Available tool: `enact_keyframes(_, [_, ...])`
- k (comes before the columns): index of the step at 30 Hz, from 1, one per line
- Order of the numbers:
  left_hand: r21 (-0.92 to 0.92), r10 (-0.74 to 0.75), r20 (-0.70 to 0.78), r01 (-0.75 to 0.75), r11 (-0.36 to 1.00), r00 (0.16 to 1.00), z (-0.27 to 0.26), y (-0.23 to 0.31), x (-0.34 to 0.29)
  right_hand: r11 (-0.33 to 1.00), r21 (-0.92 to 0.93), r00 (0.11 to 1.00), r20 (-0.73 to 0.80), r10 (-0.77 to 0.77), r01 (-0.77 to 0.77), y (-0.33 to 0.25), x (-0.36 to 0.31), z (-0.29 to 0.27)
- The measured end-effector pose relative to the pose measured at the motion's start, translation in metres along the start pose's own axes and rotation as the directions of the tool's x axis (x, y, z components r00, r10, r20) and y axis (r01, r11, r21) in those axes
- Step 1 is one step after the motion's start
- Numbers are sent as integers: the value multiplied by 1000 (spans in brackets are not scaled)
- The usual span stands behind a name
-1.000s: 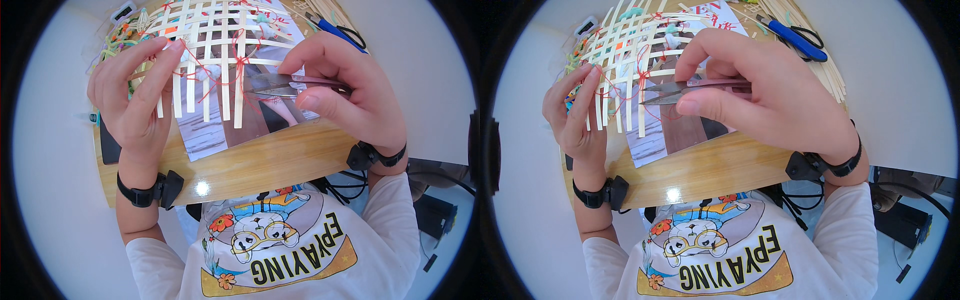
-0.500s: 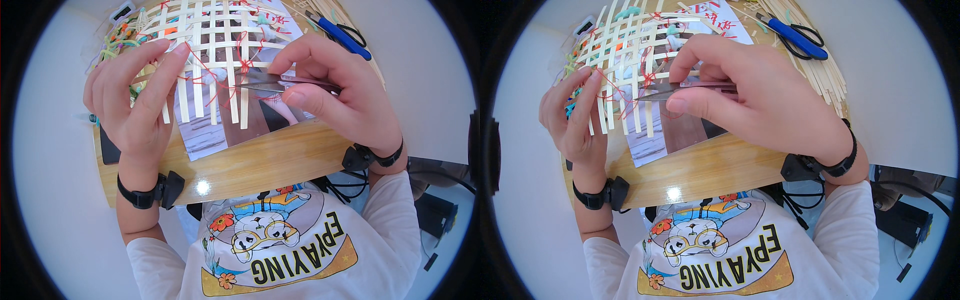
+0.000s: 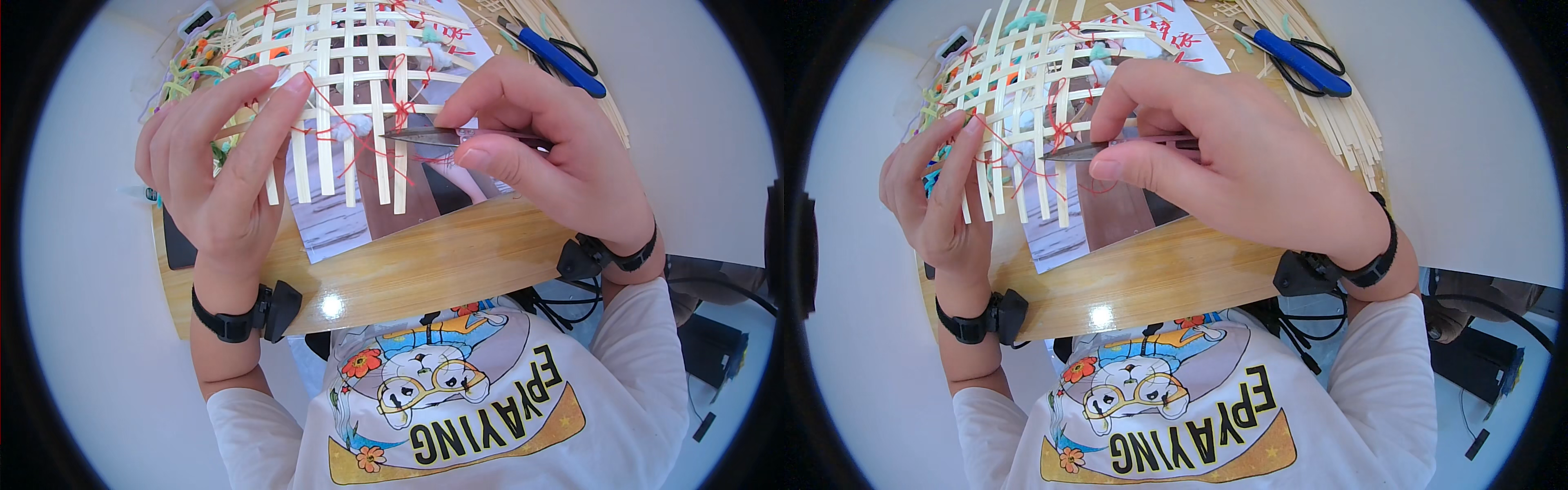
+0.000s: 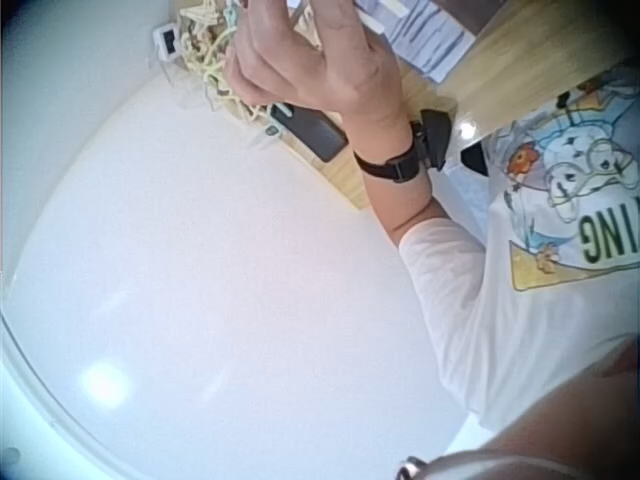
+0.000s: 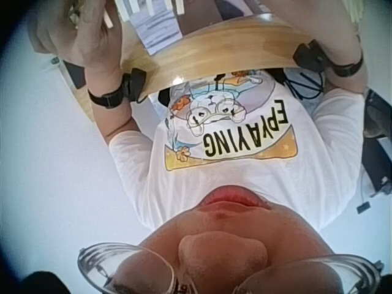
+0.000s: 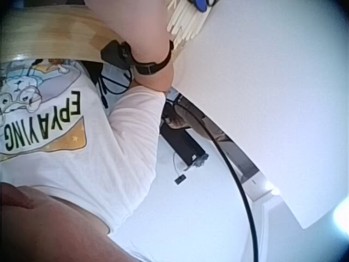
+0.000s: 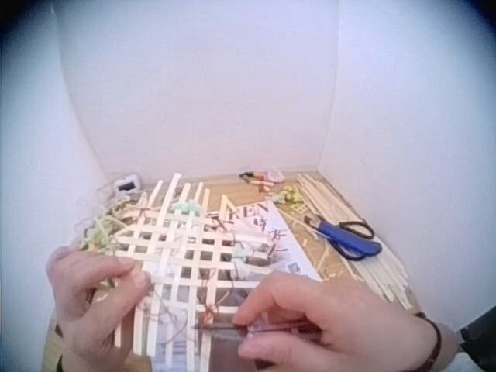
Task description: The person is weaving thin bamboo or wood sticks together using red thread and tweezers to form a circular lattice structure.
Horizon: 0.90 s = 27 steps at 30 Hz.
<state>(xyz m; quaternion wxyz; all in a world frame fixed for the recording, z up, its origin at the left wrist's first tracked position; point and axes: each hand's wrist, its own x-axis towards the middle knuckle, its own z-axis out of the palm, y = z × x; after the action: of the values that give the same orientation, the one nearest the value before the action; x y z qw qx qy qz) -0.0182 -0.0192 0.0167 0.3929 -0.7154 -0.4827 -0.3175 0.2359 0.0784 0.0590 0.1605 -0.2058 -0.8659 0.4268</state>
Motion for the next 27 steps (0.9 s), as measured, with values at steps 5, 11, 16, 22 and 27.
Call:
enact_keyframes(5, [-3,-10,0,10,1000,1000,0,-1,-1,1000,6,999,50,12,-13,-8,-3,-7])
enact_keyframes(11, [-12,-22,11,23,1000,1000,1,-2,0,999,9,999,-2,-39,39,-9,-6,-10])
enact_keyframes(16, [-9,-14,-10,14,1000,1000,3,-2,0,930,-306,955,-145,-259,205,-8,-8,-5])
enact_keyframes(22, [-11,-7,-18,7,1000,1000,3,-2,0,877,-458,961,-143,-237,148,-3,-4,3])
enact_keyframes(27, [-4,-15,6,15,1000,1000,3,-1,1,794,-548,900,-157,-408,264,2,-1,7])
